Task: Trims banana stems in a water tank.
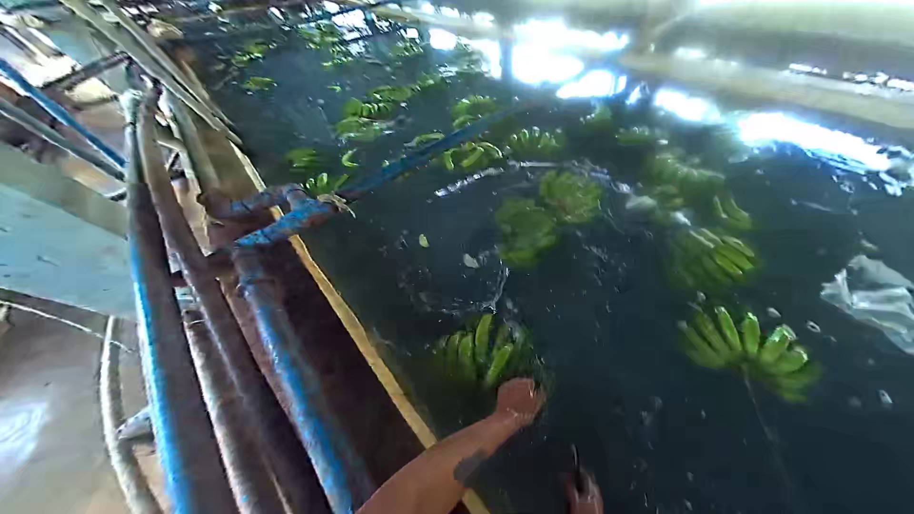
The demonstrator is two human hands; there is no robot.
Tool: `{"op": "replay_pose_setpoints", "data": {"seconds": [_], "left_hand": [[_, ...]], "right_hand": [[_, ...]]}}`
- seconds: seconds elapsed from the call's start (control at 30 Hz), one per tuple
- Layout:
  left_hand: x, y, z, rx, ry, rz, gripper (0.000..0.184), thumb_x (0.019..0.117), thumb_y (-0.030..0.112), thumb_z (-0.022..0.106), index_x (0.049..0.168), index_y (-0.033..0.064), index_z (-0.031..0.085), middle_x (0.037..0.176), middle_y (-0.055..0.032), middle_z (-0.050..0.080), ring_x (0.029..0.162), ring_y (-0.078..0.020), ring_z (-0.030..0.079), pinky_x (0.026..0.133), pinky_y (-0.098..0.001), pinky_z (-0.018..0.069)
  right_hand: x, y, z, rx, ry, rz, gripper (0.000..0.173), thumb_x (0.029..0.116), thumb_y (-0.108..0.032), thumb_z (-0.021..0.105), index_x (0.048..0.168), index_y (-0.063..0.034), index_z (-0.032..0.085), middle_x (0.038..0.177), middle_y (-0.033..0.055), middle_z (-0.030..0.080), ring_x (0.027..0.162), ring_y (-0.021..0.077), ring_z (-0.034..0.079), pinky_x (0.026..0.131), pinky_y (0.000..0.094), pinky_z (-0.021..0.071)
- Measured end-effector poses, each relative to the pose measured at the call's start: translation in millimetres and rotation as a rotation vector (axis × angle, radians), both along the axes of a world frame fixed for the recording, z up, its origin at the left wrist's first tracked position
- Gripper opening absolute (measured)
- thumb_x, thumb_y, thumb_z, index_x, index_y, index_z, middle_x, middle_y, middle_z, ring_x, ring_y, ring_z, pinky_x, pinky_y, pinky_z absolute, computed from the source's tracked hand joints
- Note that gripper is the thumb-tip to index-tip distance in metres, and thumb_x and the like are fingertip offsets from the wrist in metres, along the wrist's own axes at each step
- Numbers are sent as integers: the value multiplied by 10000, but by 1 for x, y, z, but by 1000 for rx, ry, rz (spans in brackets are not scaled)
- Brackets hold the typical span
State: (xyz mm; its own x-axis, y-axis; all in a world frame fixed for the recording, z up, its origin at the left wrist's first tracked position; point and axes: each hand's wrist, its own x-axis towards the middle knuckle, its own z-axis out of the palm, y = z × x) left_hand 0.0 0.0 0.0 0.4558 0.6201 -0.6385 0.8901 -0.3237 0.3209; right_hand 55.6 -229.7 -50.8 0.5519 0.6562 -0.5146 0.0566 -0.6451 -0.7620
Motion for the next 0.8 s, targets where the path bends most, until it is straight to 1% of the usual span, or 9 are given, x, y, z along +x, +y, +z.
{"op": "replay_pose_setpoints", "data": {"seconds": [0.07, 0.2, 0.3, 0.4, 0.43, 0.5, 0.57, 0.67, 0.8], "left_hand": [[6, -28, 14, -106, 12, -6, 535, 1070, 471, 414, 1287, 54, 669, 1314, -214, 654, 1263, -386, 603, 1052, -619, 462], [13, -78, 14, -261, 81, -22, 529, 1102, 413, 358, 1304, 17, 644, 1384, -226, 603, 1324, -377, 557, 1084, -603, 436], [3, -104, 18, -315, 12, -117, 492, 1114, 352, 342, 1331, 10, 622, 1358, -236, 613, 1302, -392, 568, 1082, -606, 436], [-22, -91, 43, -161, -218, -149, 435, 1105, 324, 417, 1444, 97, 569, 1394, -160, 620, 1311, -305, 586, 1129, -520, 443], [-31, -78, 39, -44, -301, -162, 424, 1091, 288, 450, 1456, 98, 553, 1431, -152, 591, 1341, -292, 558, 1151, -489, 429], [-41, -43, 22, 162, -364, -126, 451, 1056, 256, 508, 1453, 45, 535, 1481, -213, 526, 1406, -363, 473, 1190, -508, 366], [-45, -11, 1, 120, -240, 16, 567, 1074, 342, 488, 1506, -21, 438, 1533, -299, 424, 1452, -442, 384, 1212, -553, 302], [-42, -1, -33, -158, -66, 204, 678, 1093, 478, 401, 1491, -70, 426, 1503, -339, 441, 1440, -461, 403, 1194, -596, 306], [-24, -34, -58, -327, -272, 317, 582, 1117, 345, 394, 1559, -30, 338, 1617, -266, 318, 1524, -392, 275, 1253, -537, 207]], "right_hand": [[1, 5, -11, 94, 90, -111, 338, 1022, -214, 609, 1242, 36, 669, 1037, 196, 716, 870, 274, 694, 823, 467, 578], [8, 13, 11, 82, 254, -293, 349, 1067, -252, 540, 1229, 47, 618, 790, 114, 618, 579, 167, 562, 559, 363, 518], [24, 0, 18, -4, 265, -300, 376, 1065, -302, 558, 1202, 35, 655, 833, 145, 642, 641, 210, 576, 638, 412, 526], [37, -21, 17, 51, 320, -302, 360, 1034, -298, 624, 1241, -6, 657, 871, 104, 655, 586, 144, 550, 541, 333, 501], [40, -27, 16, 66, 310, -297, 379, 1020, -299, 644, 1279, -22, 651, 949, 114, 676, 639, 145, 576, 575, 335, 513], [44, -32, 14, 54, 213, -270, 411, 993, -329, 676, 1282, -36, 675, 1082, 140, 721, 868, 197, 679, 799, 410, 568], [48, -31, 17, -18, 90, -232, 405, 984, -355, 680, 1193, -10, 716, 1077, 185, 728, 1008, 292, 690, 942, 517, 527], [64, -29, 29, -225, 14, -94, 395, 1022, -371, 607, 1157, -17, 717, 1095, 217, 711, 1078, 367, 666, 967, 584, 484], [81, -35, 31, -386, 37, -2, 391, 1029, -364, 572, 1179, -34, 717, 1167, 215, 702, 1134, 372, 654, 976, 594, 481]]}}
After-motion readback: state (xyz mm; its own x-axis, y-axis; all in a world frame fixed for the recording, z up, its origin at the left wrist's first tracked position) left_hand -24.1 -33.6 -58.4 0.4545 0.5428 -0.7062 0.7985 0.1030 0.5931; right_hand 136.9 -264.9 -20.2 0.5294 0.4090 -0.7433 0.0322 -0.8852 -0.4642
